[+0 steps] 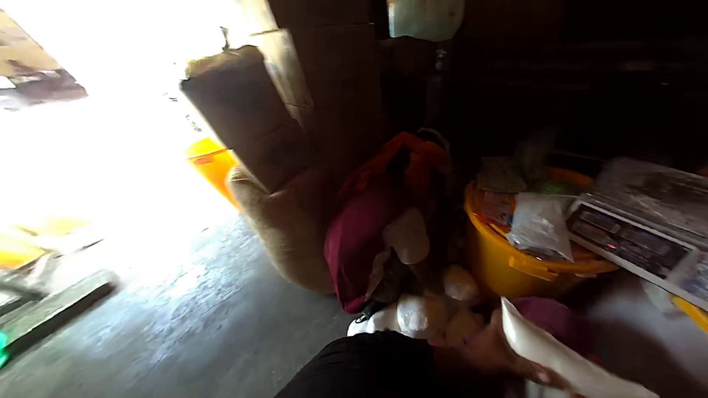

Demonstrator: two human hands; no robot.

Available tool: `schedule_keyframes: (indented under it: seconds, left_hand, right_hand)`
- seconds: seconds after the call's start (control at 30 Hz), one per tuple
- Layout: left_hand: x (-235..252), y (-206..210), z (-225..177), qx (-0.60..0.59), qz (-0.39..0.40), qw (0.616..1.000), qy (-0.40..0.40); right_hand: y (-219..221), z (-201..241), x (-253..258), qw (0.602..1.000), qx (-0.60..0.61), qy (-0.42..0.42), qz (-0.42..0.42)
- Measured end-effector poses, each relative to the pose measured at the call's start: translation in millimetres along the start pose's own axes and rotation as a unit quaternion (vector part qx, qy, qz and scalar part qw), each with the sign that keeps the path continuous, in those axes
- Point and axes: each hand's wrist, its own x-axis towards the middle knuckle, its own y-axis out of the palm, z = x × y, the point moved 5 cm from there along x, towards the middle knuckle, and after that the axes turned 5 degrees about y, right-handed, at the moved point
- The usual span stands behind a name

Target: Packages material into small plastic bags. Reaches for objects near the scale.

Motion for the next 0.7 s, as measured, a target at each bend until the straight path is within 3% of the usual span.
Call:
schedule_keyframes:
  seconds: [0.13,0.2,0.23,0.3,0.37,0.4,0.53,0.63,0.7]
  left_hand:
    - [3.6,1.0,-50.7,-0.011,0.124,0.959,0.256]
    - [6.0,-0.1,-65.0,0.023,0.140,0.938,0.317]
    - [6.1,-0.7,-65.7,0.047,0.128,0.941,0.310]
    - [6.5,-1.9,-60.5,0.111,0.070,0.968,0.215]
    - [9.1,-3.3,-50.9,0.146,0.034,0.988,0.042]
    - [10.1,-4.2,-45.4,0.148,0.029,0.988,-0.010]
    - [14.1,-11.6,-22.5,0.201,0.046,0.976,-0.063]
    - [23.0,-20.4,15.0,0.245,0.082,0.942,-0.213]
    - [24.3,-20.5,26.1,0.210,0.078,0.946,-0.234]
  right_hand:
    - [23.1,61.0,-33.0,0.964,-0.035,-0.262,0.025]
    - [28.8,70.1,-35.4,0.944,-0.050,-0.323,0.036]
    - [25.4,63.2,-34.2,0.950,-0.042,-0.307,0.034]
    - [18.2,42.7,-32.1,0.984,0.044,-0.171,-0.015]
    - [18.6,23.9,-32.8,0.989,0.111,-0.027,-0.089]
    - [19.6,15.2,-33.1,0.986,0.127,0.007,-0.111]
    - [10.0,-18.0,-17.9,0.991,0.077,0.022,-0.105]
    - [6.9,-32.8,-12.3,0.974,0.029,0.188,-0.125]
    - [9.1,-28.1,-11.0,0.962,0.039,0.238,-0.129]
